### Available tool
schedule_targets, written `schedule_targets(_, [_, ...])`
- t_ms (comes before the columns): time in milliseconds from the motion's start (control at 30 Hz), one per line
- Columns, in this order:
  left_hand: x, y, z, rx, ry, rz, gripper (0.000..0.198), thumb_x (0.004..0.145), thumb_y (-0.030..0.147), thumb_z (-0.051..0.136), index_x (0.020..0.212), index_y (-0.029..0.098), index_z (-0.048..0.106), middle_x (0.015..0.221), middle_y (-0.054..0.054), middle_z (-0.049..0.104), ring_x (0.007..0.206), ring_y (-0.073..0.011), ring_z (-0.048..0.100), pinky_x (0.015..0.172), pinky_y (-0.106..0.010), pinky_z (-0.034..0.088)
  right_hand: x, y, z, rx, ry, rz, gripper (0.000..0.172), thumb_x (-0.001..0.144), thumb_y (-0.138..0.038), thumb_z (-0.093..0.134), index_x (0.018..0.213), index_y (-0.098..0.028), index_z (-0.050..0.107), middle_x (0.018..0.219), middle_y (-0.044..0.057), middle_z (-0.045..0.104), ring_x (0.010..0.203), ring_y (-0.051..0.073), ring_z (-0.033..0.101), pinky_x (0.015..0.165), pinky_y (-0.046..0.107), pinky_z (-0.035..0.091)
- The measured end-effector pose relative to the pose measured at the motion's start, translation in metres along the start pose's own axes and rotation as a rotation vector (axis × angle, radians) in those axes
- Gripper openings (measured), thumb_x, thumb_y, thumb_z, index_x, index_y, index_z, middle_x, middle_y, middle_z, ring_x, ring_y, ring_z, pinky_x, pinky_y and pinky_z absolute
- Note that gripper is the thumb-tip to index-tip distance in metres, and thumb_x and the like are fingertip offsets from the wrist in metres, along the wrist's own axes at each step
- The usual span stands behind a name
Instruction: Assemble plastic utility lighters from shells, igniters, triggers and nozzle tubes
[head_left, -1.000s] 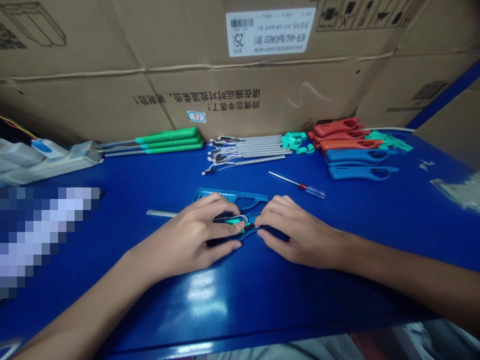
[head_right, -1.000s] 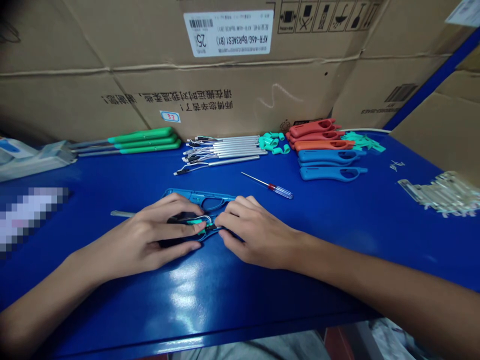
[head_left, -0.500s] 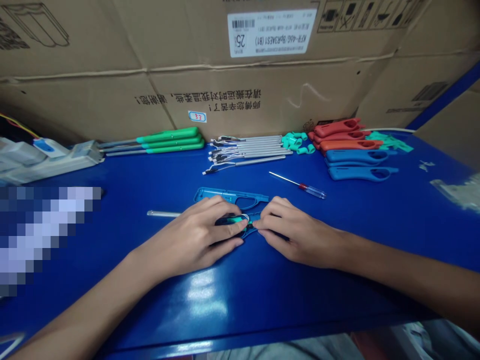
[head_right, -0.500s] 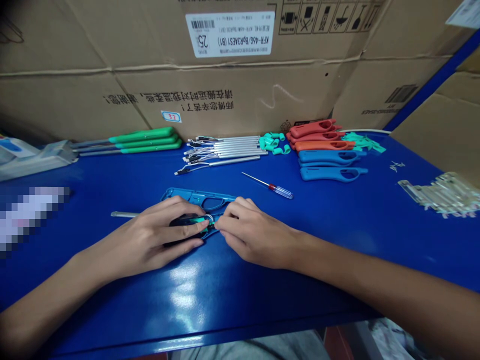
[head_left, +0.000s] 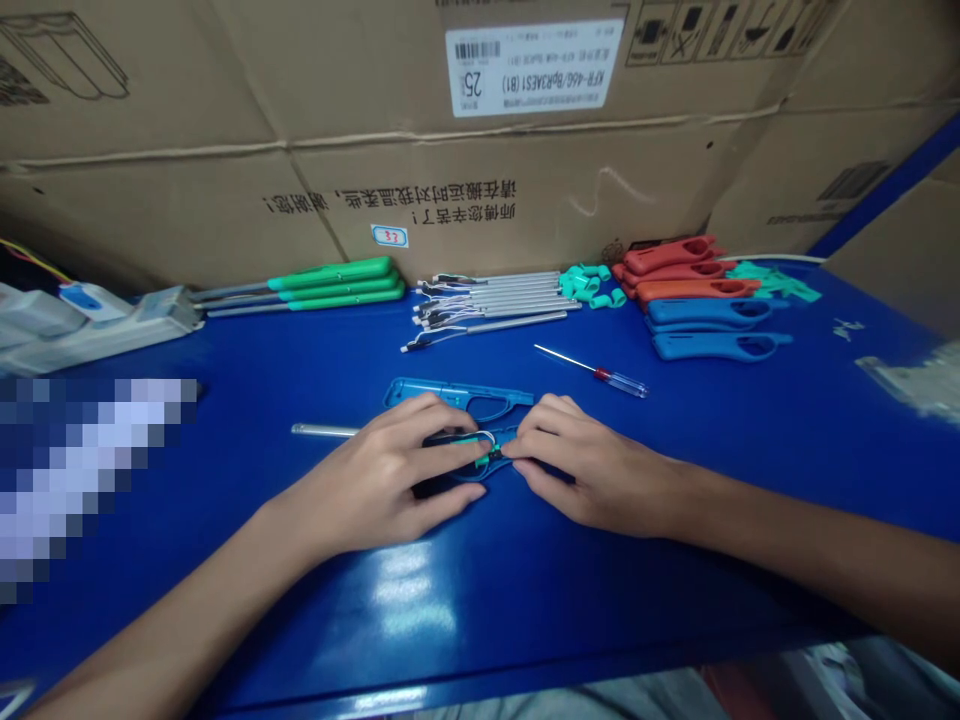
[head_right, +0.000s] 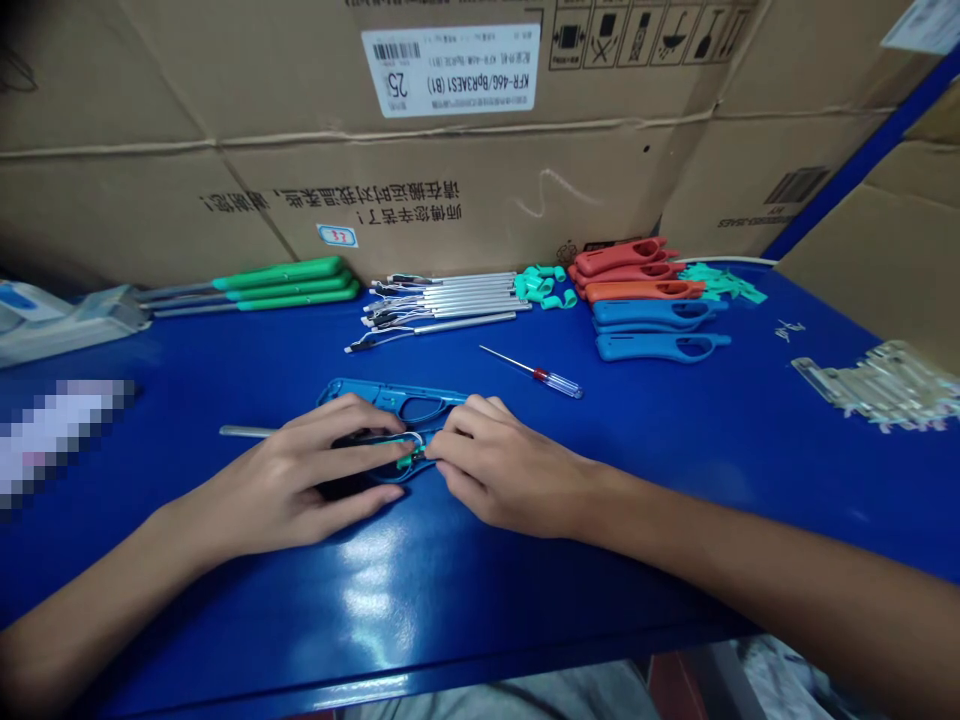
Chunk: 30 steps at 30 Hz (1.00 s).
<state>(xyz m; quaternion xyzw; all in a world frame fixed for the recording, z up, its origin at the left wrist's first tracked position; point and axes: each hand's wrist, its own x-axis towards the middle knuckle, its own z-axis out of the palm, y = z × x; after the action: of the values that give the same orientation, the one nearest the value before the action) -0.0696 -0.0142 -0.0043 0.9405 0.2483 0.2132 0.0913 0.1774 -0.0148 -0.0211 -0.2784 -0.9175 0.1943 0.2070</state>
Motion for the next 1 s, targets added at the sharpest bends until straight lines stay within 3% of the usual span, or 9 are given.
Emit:
schedule_targets(133, [-0.0005, -0.0032, -0.0015, -0.017, 0.057, -0.006, 0.029, 0.086, 0.025, 0.07, 0.113, 0.014, 0.068, 0.106, -0.011, 0.067, 0.097, -0.022, 0.06, 0.088, -0.04, 0.052, -0.0009, -0.0009, -0.0014, 0.016, 0.015, 0.012, 0.015, 0.097, -0.015, 0.05, 0.106, -0.014, 0.061, 0.096, 0.007, 0.061, 0.093, 0.019, 0.051, 0.089, 0.035, 0.041])
schedule_targets(367, [0.0, -0.002, -0.0052, -0.019, 0.042, -0.044, 0.016, 0.085, 0.026, 0.07, 0.097, 0.015, 0.072, 0.099, -0.01, 0.067, 0.094, -0.022, 0.06, 0.085, -0.039, 0.052, -0.0004, 0.0008, -0.0019, 0.003, 0.004, -0.007, 0.017, 0.097, -0.016, 0.05, 0.096, -0.015, 0.067, 0.092, 0.007, 0.06, 0.09, 0.019, 0.051, 0.084, 0.035, 0.041])
schedule_targets(567, [0.0002, -0.001, -0.0037, -0.023, 0.023, -0.041, 0.014, 0.087, 0.027, 0.067, 0.096, 0.016, 0.071, 0.095, -0.007, 0.068, 0.088, -0.0198, 0.062, 0.082, -0.037, 0.05, -0.0004, -0.0018, -0.0029, 0.007, 0.014, -0.013, 0.015, 0.095, -0.015, 0.052, 0.101, -0.013, 0.065, 0.094, 0.007, 0.062, 0.09, 0.019, 0.053, 0.085, 0.036, 0.042])
schedule_targets(700, [-0.0004, -0.0016, -0.0037, 0.006, 0.025, -0.065, 0.024, 0.087, 0.03, 0.068, 0.106, 0.016, 0.068, 0.098, -0.008, 0.068, 0.089, -0.0207, 0.062, 0.082, -0.037, 0.048, -0.0001, -0.0017, -0.0035, 0.005, 0.044, -0.005, 0.019, 0.094, -0.014, 0.052, 0.111, -0.012, 0.061, 0.097, 0.008, 0.064, 0.091, 0.019, 0.053, 0.085, 0.035, 0.043])
schedule_targets(1000, [0.0008, -0.0028, -0.0038, -0.005, 0.016, -0.103, 0.02, 0.085, 0.033, 0.069, 0.093, 0.015, 0.065, 0.089, -0.007, 0.066, 0.084, -0.0207, 0.059, 0.079, -0.037, 0.047, 0.0001, -0.0015, -0.0013, 0.018, 0.11, -0.059, 0.014, 0.09, -0.011, 0.054, 0.087, -0.013, 0.067, 0.081, 0.006, 0.065, 0.079, 0.017, 0.055, 0.077, 0.034, 0.042])
